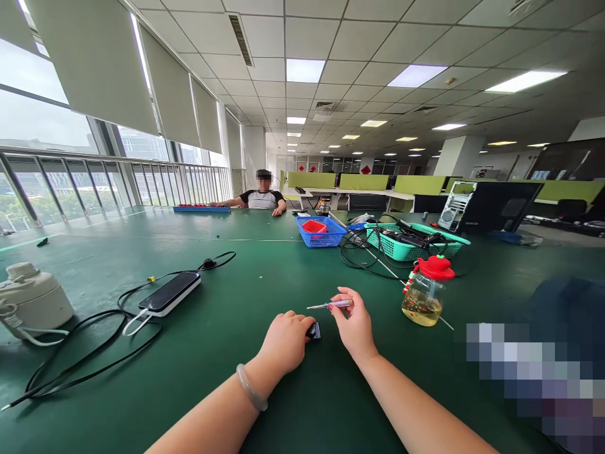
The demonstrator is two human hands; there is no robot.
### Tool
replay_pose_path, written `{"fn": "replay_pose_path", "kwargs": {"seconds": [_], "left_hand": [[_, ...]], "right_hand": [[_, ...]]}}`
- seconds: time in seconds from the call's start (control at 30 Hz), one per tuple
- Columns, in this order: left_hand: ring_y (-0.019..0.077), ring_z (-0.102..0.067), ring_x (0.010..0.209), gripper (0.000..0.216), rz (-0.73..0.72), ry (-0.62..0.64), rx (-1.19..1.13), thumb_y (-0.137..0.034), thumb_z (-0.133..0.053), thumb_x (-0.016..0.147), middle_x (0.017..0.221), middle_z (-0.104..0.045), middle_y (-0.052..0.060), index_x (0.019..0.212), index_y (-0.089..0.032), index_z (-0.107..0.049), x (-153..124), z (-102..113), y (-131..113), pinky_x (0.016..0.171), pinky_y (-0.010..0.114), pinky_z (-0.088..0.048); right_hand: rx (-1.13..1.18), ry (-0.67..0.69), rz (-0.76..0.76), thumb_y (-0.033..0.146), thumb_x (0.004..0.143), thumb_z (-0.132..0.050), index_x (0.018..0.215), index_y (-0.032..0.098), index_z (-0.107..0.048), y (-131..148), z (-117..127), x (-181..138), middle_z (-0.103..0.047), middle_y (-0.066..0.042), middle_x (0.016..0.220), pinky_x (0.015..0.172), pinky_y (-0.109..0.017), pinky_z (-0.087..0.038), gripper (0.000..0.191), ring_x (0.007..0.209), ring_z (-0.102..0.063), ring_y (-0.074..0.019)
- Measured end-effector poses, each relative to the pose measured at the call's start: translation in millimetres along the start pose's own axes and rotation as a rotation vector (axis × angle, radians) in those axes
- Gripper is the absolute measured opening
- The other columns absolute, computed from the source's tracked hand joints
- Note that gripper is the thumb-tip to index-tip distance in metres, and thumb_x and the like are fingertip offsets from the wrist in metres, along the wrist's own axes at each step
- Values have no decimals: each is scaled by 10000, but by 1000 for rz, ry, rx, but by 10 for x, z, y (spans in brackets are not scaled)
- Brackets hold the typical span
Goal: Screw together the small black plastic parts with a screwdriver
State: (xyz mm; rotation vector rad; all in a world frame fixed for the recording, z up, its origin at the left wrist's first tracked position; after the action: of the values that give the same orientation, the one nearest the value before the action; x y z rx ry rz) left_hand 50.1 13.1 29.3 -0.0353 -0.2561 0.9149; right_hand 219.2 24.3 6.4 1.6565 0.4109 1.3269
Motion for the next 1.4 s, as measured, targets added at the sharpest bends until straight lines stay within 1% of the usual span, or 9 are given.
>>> {"fn": "replay_pose_path", "kwargs": {"seconds": [0.13, 0.2, 0.3, 0.43, 0.63, 0.73, 0.9, 1.17, 1.4], "left_hand": [[257, -589, 977, 378, -17, -12, -138, -207, -570, 806, 1028, -717, 39, 1177, -271, -599, -9, -75, 112, 877, 393, -458], [246, -584, 1000, 416, 1, -13, -229, -221, -595, 791, 1019, -707, 45, 1204, -267, -595, 9, -108, 184, 908, 378, -459], [232, -583, 1007, 443, 39, -20, -336, -234, -628, 761, 1014, -690, 46, 1202, -270, -607, 31, -147, 262, 922, 356, -467], [232, -581, 1046, 453, 88, -33, -413, -239, -654, 736, 1052, -681, 53, 1187, -274, -629, 40, -180, 318, 957, 356, -465], [247, -549, 1147, 474, 130, -61, -405, -242, -640, 753, 1134, -679, 62, 1226, -260, -619, 57, -215, 378, 1030, 371, -432], [250, -538, 1161, 460, 113, -71, -389, -243, -631, 756, 1141, -690, 58, 1215, -251, -627, 66, -232, 386, 1035, 375, -432], [259, -541, 1150, 412, 129, -78, -363, -273, -640, 749, 1125, -703, 43, 1161, -255, -656, 70, -244, 395, 1025, 387, -439], [265, -557, 1094, 329, 123, -84, -347, -299, -650, 761, 1068, -734, 15, 1085, -267, -693, 64, -189, 370, 989, 392, -448], [265, -556, 1096, 343, 131, -60, -337, -317, -654, 763, 1074, -732, 22, 1101, -271, -692, 65, -181, 373, 984, 388, -445]], "right_hand": [[-186, 127, 314, 202, 853, -584, 972, 236, -622, 357, -84, -129, -668, -46, 903, 778, -345, -552, 129, 823, -658, -196], [-221, 175, 438, 171, 873, -556, 904, 237, -651, 504, -115, -189, -632, -48, 901, 766, -321, -548, 120, 836, -642, -190], [-273, 158, 522, 160, 877, -559, 886, 230, -696, 609, -123, -230, -544, -49, 880, 677, -283, -539, 154, 745, -601, -161], [-345, 165, 535, 175, 883, -574, 892, 230, -705, 586, -104, -218, -520, -32, 807, 601, -266, -497, 142, 676, -553, -149], [-341, 155, 559, 228, 907, -588, 833, 225, -623, 598, -8, -180, -601, -11, 727, 632, -292, -449, 82, 648, -537, -157], [-366, 171, 604, 235, 907, -588, 780, 229, -577, 638, -5, -197, -607, 6, 662, 638, -303, -428, 128, 610, -508, -156], [-370, 152, 558, 258, 922, -548, 719, 236, -528, 645, 1, -209, -591, -2, 623, 585, -288, -414, 205, 613, -490, -168], [-344, 356, 655, 199, 907, -472, 773, 235, -507, 766, -91, -289, -566, 11, 625, 632, -313, -413, 143, 567, -458, -157], [-331, 365, 643, 205, 901, -482, 796, 236, -522, 766, -80, -267, -576, 16, 637, 645, -306, -413, 117, 569, -478, -156]]}}
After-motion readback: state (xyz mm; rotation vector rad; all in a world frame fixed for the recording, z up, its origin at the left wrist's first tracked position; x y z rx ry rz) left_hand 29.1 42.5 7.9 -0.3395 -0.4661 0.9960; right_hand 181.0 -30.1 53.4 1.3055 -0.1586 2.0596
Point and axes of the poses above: each hand's wrist, its own x-axis towards the middle knuckle, its own z-axis out of the back of the hand, y = z × x, the point moved 4 cm from there along x, towards the middle knuckle
